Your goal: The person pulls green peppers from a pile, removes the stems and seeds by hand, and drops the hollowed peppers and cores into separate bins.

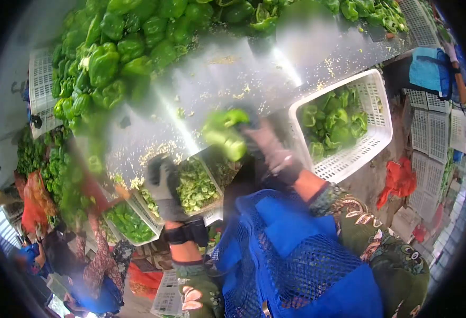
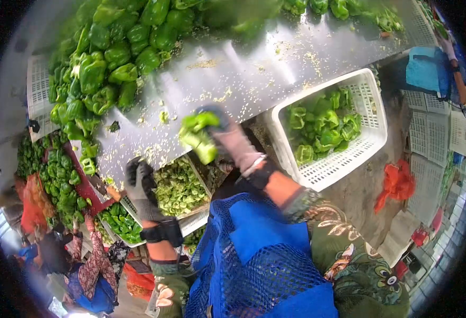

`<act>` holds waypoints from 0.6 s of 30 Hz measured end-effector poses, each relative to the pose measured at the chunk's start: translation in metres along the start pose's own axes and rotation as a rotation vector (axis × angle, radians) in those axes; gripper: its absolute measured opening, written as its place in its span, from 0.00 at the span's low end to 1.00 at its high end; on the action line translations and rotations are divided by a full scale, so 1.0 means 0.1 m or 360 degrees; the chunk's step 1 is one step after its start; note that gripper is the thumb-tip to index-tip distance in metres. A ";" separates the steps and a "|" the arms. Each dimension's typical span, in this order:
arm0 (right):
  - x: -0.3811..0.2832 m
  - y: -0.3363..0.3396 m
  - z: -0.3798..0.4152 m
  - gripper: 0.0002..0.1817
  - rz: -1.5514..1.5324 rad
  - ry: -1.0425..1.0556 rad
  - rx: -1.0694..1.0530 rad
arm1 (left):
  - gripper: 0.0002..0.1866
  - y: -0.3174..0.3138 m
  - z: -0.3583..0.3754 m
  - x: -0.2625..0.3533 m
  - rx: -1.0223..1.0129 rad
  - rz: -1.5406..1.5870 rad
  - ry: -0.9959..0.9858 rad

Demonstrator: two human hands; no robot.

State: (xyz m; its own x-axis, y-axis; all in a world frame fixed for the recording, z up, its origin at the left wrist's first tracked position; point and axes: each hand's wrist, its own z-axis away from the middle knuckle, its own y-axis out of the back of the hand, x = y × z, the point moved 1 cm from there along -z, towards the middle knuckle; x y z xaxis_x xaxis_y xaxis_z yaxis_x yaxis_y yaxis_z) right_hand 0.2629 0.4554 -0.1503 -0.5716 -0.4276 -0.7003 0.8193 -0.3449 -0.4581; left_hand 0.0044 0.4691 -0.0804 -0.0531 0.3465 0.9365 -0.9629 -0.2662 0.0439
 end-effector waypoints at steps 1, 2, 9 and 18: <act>-0.29 0.21 -0.02 0.22 0.0189 0.0211 0.0170 | 0.17 0.27 -0.20 -0.15 0.0090 -0.0534 -0.0081; -0.60 0.50 -0.02 0.22 0.0433 0.0426 0.0380 | 0.23 0.51 -0.42 -0.29 0.0064 -0.1848 -0.0037; -1.32 2.67 0.92 0.30 0.2362 0.0680 0.1155 | 0.23 -0.82 -0.36 -0.23 -0.0478 -0.1989 -0.0830; -1.71 3.55 -1.01 0.31 0.2527 0.0642 0.1174 | 0.32 -2.92 -0.24 -1.45 -0.2031 -0.1299 -0.1305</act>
State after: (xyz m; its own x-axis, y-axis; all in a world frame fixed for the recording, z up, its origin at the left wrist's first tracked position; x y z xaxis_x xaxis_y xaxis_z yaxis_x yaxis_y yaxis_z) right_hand 0.6562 0.4903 -0.2484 0.7978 -0.5167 -0.3108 0.2659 -0.1613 0.9504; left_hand 0.2864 0.5184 -0.2377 0.2661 -0.6033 0.7518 -0.2772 0.6991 0.6591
